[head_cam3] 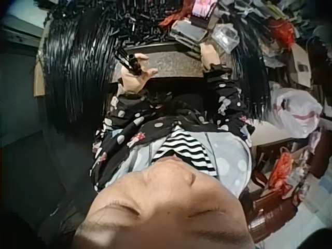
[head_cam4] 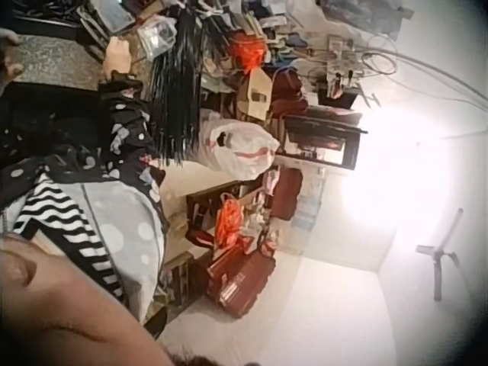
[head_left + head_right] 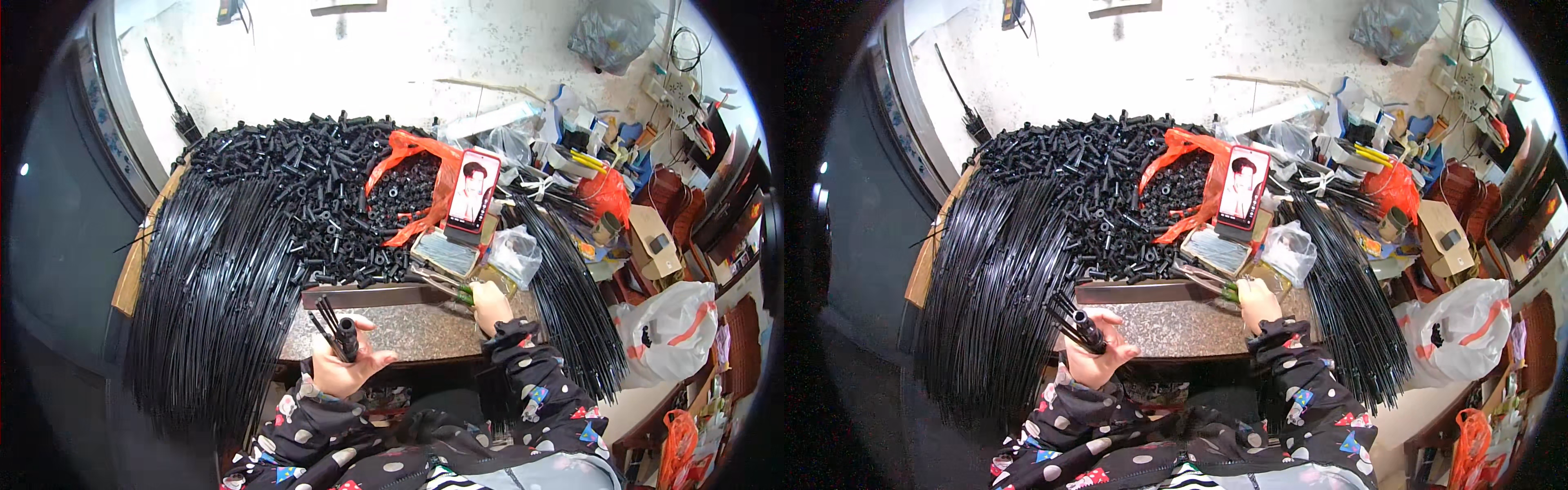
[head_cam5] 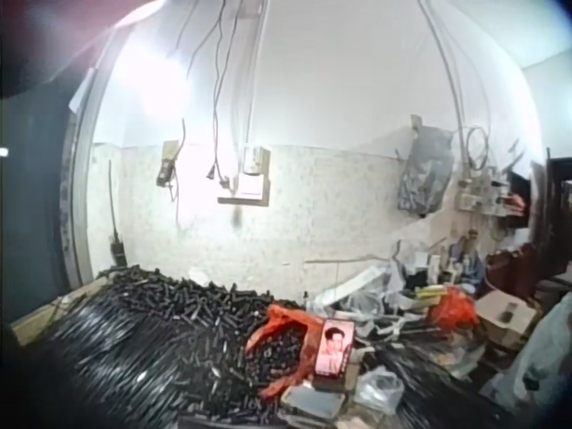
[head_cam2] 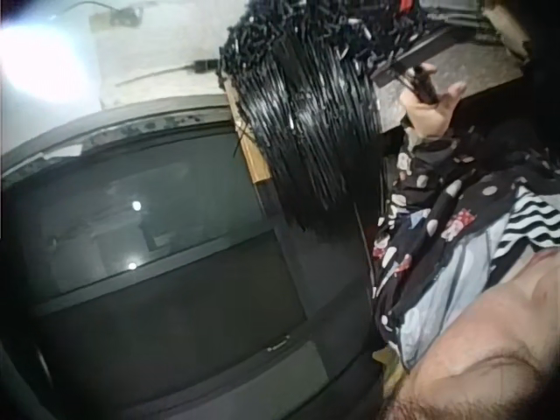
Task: Assemble black cable housings into plastic connectors using pliers.
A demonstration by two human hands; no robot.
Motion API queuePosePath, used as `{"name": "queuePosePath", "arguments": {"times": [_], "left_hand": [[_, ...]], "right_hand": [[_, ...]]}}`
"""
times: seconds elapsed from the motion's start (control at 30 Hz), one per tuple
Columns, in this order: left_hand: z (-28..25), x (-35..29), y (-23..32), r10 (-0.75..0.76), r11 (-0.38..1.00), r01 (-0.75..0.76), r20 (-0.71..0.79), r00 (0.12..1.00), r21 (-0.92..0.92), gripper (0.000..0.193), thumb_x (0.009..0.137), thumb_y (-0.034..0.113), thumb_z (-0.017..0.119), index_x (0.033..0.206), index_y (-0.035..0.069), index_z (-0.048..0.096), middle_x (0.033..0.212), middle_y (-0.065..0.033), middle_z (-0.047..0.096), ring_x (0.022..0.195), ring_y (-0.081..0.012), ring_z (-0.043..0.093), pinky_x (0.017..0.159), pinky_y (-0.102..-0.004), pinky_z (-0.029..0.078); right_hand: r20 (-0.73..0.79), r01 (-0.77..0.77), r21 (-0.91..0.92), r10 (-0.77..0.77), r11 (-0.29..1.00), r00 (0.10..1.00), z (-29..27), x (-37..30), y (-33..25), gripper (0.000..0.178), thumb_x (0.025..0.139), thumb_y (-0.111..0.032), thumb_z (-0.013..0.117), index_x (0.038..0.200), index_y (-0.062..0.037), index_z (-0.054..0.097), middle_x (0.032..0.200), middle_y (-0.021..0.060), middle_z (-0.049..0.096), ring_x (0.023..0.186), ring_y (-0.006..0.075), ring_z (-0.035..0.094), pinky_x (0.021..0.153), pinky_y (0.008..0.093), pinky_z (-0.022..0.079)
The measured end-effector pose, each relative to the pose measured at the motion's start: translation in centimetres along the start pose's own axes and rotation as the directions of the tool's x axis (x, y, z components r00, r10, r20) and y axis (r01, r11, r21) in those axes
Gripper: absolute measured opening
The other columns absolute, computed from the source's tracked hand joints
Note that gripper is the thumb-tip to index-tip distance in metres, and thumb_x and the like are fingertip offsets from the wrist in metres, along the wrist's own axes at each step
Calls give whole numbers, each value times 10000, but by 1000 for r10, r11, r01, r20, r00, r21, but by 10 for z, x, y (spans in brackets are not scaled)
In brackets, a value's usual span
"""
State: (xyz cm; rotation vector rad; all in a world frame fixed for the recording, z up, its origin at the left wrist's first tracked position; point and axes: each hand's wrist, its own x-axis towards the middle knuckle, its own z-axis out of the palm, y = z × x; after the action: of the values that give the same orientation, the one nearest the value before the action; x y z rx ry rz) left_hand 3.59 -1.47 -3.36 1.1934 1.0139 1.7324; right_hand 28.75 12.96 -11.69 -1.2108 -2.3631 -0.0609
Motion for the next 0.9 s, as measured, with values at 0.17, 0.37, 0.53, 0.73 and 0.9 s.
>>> {"name": "queuePosePath", "arguments": {"times": [0.17,0.37,0.53,0.73,0.9], "left_hand": [[0,-5,1,-27,1000,26,126,992,9,314,624,90,785,810,2,548,565,76,412,518,-14,384,503,-182,349],[21,-11,29,-66,978,11,259,964,210,472,605,116,800,999,12,564,581,69,450,525,-11,389,490,-179,322],[38,-26,38,-65,998,60,186,980,30,593,637,94,782,1129,-51,483,605,54,512,565,-18,473,585,-185,411],[30,-39,39,-45,999,43,168,985,12,619,636,111,786,1122,-96,464,614,46,524,560,-25,474,612,-194,426],[26,-44,34,28,1000,-29,155,988,9,663,631,136,791,1143,-100,442,623,35,540,570,-36,495,693,-212,447]], "right_hand": [[-172,-258,170,286,951,943,6,-6,23,200,704,-47,625,879,-26,532,742,177,572,730,361,557,643,385,441],[197,-241,970,500,24,844,-77,7,-121,146,734,-17,640,776,-30,501,665,43,559,537,102,521,476,221,414],[133,-56,972,338,-229,932,-104,-21,-190,166,751,20,619,825,-20,476,767,76,593,691,129,573,653,245,462],[129,-64,975,308,-213,943,-109,-25,-203,165,762,33,607,850,-14,475,780,81,594,712,140,586,664,258,473],[120,-63,978,288,-200,950,-113,-27,-209,164,769,14,613,850,-5,471,787,91,595,722,144,590,667,262,473]]}}
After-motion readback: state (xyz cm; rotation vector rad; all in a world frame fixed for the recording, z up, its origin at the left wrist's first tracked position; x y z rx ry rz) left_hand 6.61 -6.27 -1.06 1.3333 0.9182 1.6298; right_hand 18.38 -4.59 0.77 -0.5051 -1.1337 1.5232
